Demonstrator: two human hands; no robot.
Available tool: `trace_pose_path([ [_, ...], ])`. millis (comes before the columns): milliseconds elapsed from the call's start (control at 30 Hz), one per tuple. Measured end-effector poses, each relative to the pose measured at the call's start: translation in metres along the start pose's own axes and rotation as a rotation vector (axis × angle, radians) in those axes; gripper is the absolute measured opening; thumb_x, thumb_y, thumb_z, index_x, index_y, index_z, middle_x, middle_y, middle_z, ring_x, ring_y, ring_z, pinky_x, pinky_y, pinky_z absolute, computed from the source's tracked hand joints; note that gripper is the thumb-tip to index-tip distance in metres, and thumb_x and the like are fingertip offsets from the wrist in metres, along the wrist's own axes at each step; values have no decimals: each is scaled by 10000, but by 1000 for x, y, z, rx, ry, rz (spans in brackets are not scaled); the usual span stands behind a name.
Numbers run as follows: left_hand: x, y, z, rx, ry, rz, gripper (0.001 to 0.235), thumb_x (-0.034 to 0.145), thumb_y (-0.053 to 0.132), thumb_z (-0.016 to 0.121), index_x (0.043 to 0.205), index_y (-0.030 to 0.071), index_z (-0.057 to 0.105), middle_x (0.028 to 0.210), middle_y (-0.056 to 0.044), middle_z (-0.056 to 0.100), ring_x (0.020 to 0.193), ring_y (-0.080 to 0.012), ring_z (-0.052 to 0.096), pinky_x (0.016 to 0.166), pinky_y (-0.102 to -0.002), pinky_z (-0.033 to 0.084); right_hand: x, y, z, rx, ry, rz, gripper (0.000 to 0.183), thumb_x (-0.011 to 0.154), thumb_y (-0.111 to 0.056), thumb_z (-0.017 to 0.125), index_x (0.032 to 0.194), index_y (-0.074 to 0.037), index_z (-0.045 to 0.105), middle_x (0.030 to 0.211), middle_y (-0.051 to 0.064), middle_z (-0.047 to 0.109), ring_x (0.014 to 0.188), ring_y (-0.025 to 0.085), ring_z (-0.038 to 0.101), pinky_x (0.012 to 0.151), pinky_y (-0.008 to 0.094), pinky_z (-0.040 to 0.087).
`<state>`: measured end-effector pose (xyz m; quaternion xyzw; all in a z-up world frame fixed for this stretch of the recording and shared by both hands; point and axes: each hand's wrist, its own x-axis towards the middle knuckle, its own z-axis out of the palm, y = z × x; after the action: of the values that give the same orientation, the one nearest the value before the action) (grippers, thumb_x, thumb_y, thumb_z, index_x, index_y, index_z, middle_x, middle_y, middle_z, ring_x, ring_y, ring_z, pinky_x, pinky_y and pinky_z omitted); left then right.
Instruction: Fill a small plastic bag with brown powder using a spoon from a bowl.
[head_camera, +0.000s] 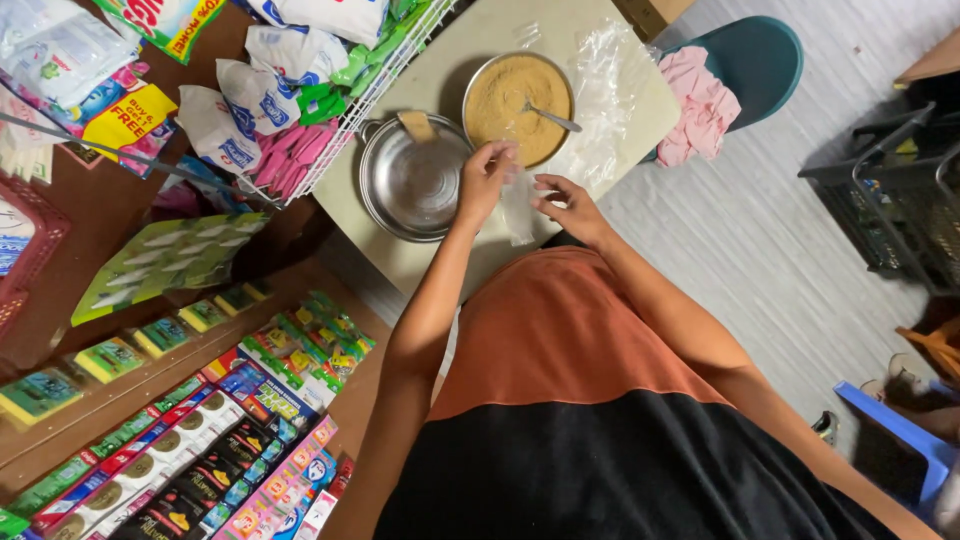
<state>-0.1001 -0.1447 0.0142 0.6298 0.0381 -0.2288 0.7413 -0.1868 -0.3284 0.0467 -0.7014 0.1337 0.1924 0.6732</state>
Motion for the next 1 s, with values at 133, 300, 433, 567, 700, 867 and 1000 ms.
trace_pose_path([
  [133, 0, -28, 1, -11, -9, -13, 232, 1034, 141, 646, 1221, 3, 663, 1063, -53, 699, 910, -151, 717, 744, -274, 561, 20, 34, 11, 10, -3, -18, 284, 971, -137, 687, 1234, -43, 636, 1046, -20, 697, 898, 93, 664, 727, 286, 542],
  [300, -23, -44, -14, 9, 153, 127, 389, 1000, 118, 681, 1343, 44, 515, 1085, -75, 710, 927, -121, 664, 773, -260, 535, 33, 50, 17, -69, 16, -61, 125, 994, -78, 667, 1090, -15, 716, 885, 26, 720, 776, 105, 671, 716, 279, 557],
  [433, -42, -81, -44, 209, 297, 135, 382, 981, 125, 692, 1312, 52, 516, 1093, -84, 706, 914, -151, 677, 798, -283, 549, 31, 62, 26, -202, -14, 22, 133, 977, -72, 666, 1086, -11, 712, 879, 57, 724, 733, 125, 682, 689, 294, 554],
  [567, -56, -79, -57, 913, 206, 182, 308, 908, 166, 758, 1182, 67, 658, 1195, -143, 685, 1096, -315, 632, 962, -420, 497, 38, 87, 30, -374, -11, 103, 243, 921, -72, 687, 1143, -7, 613, 895, 140, 738, 718, 215, 708, 695, 347, 566],
  [700, -61, -103, -64, 1221, 22, 156, 421, 864, 252, 766, 1232, 66, 681, 1377, -207, 576, 1260, -405, 521, 1054, -489, 401, 51, 118, 42, -454, 58, 129, 344, 856, -77, 756, 1126, -5, 556, 900, 200, 729, 780, 301, 707, 714, 395, 560],
  [867, -60, -98, -64, 1231, -36, 70, 454, 914, 248, 727, 1321, 61, 652, 1441, -196, 553, 1334, -371, 507, 1107, -448, 403, 67, 107, 62, -401, 91, 120, 246, 897, -88, 704, 1101, -24, 583, 972, 187, 731, 822, 325, 736, 737, 405, 572],
  [1000, -60, -97, -61, 1255, -71, 39, 459, 924, 253, 723, 1322, 39, 643, 1446, -193, 560, 1342, -362, 511, 1123, -437, 402, 79, 110, 73, -497, 108, -87, 174, 908, -119, 713, 1055, -59, 644, 1023, 164, 758, 920, 347, 733, 817, 424, 560],
])
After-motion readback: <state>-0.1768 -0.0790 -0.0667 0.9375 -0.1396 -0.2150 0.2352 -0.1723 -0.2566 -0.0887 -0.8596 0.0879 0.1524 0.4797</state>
